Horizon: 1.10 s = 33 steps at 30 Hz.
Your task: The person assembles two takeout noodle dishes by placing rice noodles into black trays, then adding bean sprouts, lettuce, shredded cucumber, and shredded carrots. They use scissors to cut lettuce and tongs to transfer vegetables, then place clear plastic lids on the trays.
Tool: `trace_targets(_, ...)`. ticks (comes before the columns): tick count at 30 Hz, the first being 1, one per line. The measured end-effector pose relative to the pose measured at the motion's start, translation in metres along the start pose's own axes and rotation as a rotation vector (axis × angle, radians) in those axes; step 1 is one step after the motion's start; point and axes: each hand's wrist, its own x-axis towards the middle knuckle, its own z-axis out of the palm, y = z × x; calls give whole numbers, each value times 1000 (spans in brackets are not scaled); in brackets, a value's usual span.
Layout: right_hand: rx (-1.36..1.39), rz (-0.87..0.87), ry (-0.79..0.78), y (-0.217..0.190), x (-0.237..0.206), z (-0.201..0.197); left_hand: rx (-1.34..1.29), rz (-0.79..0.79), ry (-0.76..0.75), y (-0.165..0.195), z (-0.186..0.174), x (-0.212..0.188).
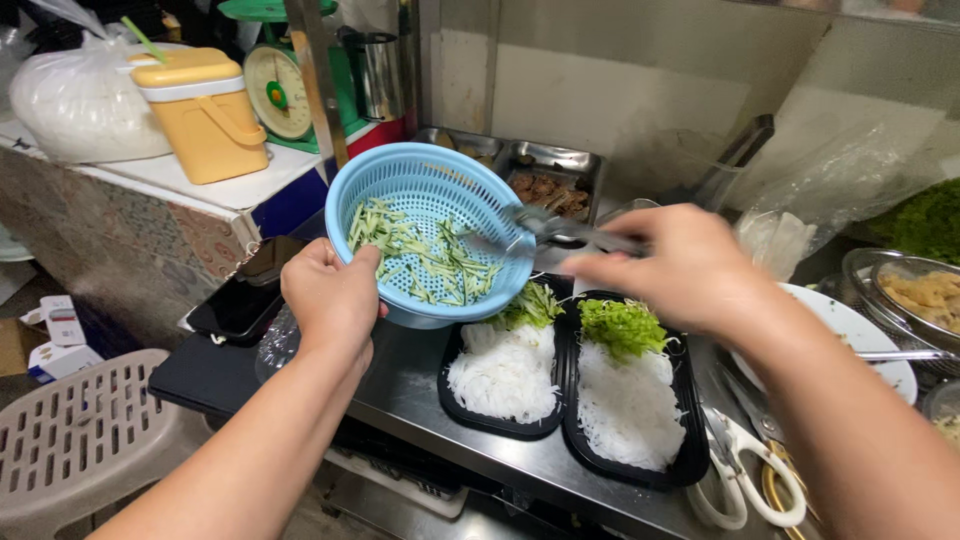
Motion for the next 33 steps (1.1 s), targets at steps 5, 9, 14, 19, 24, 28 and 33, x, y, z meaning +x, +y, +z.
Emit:
trace_targets(5, -14, -233, 32, -34, 17, 31, -48, 19, -130, -6, 11, -13)
trace_targets(9, 7, -406, 132, -29, 29, 39, -63, -50, -278, -6, 9, -14)
trace_targets(14, 1, -470, 30, -22, 14, 28, -55, -70, -360, -2, 6, -11)
trace_targets(19, -305, -210, -75, -19, -9, -16, -5, -29, -330, 5, 16, -10)
trace_targets(24, -240, -71, 38, -23, -22, -31, 33, 4, -297, 9, 42, -15)
trace_targets(28, -190, -171, 22, -18, -35, -15, 58, 69, -291, 4, 69, -27)
trace_targets(33, -342, 112, -19, 25, -41, -35, 81, 78, -303, 0, 85, -31)
